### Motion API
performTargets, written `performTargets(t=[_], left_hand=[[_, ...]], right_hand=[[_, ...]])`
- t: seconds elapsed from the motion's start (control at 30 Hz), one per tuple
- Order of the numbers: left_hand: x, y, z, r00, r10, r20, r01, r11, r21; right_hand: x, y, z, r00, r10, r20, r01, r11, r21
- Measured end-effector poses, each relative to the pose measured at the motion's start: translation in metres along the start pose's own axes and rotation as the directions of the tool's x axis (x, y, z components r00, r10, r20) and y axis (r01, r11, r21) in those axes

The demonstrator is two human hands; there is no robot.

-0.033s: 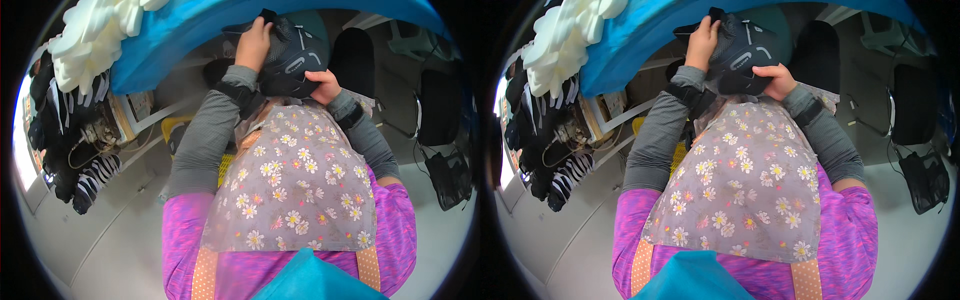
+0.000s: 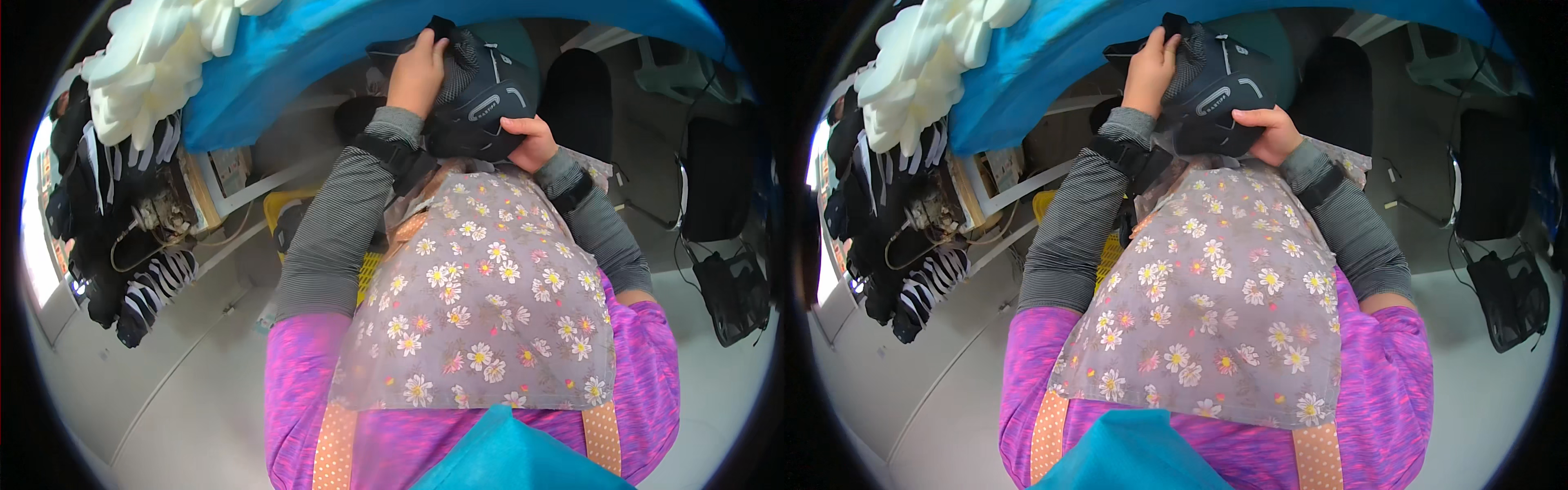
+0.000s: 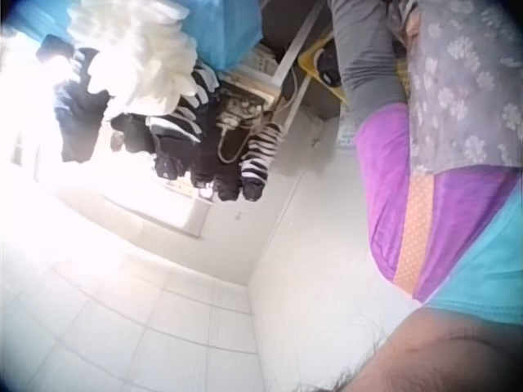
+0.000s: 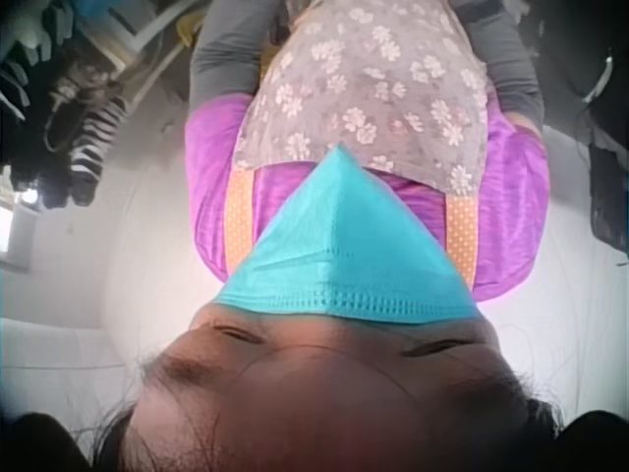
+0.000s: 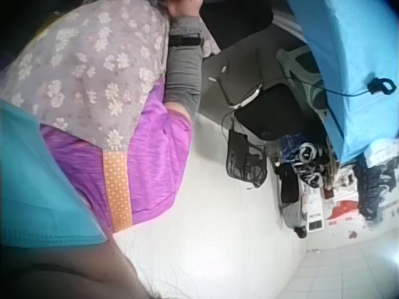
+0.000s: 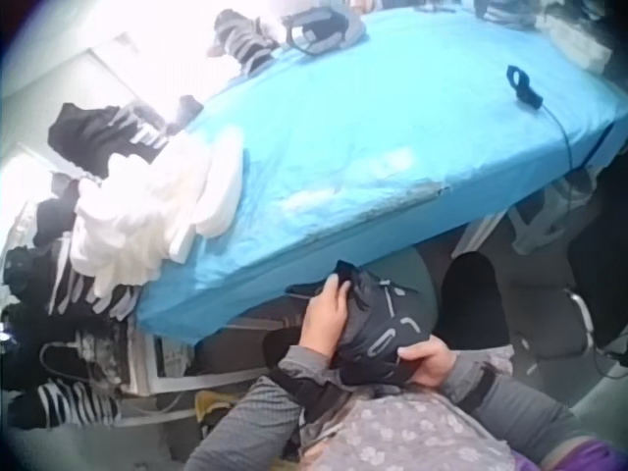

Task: The worker is manually inserting white foam padding and structural inserts into the interior of a black shoe upper.

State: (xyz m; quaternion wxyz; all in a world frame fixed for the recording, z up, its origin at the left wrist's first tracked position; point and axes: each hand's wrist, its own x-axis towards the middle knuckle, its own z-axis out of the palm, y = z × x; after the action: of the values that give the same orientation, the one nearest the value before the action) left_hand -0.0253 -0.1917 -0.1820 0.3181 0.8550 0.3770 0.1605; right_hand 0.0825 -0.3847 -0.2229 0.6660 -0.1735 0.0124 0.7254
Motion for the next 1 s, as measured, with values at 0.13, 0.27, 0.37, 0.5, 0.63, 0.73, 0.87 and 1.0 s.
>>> performTargets(t=[0.13,0.27,0.37,0.5,0.63,0.73,0.87,1.0], left_hand=[[-0.004,-0.051,-0.01,0.998,0.007,-0.059,-0.019,0.979,-0.202],[0.007,-0.008,-0.066,0.953,-0.055,0.298,0.231,0.767,-0.599],[0.01,0.008,-0.09,0.978,0.062,0.201,0.039,0.885,-0.463],[0.019,0.002,-0.078,0.972,0.224,0.075,-0.222,0.975,-0.031],[0.015,-0.016,-0.04,0.973,0.209,0.093,-0.218,0.971,0.097],[0.009,-0.021,-0.021,0.992,0.105,0.073,-0.114,0.985,0.126],[0.003,-0.023,-0.006,0.993,0.121,-0.007,-0.121,0.992,0.032],[-0.001,-0.042,-0.006,0.998,0.049,-0.034,-0.052,0.996,-0.079]], right_hand=[[0.008,0.005,0.006,0.998,0.016,-0.062,-0.016,1.0,-0.003],[0.003,-0.003,-0.006,0.997,0.056,0.048,-0.057,0.998,0.004],[-0.003,-0.014,0.01,0.996,0.005,0.084,0.001,0.997,-0.082],[0.005,-0.02,0.003,0.999,-0.002,0.05,0.007,0.995,-0.095],[0.009,-0.014,-0.009,1.0,0.017,0.009,-0.017,0.999,-0.032],[0.01,-0.008,-0.013,0.999,0.008,-0.033,-0.008,1.0,-0.008],[0.011,-0.008,-0.016,0.998,0.048,-0.04,-0.046,0.998,0.039],[0.013,-0.007,-0.013,0.997,0.03,-0.071,-0.028,0.999,0.037]])
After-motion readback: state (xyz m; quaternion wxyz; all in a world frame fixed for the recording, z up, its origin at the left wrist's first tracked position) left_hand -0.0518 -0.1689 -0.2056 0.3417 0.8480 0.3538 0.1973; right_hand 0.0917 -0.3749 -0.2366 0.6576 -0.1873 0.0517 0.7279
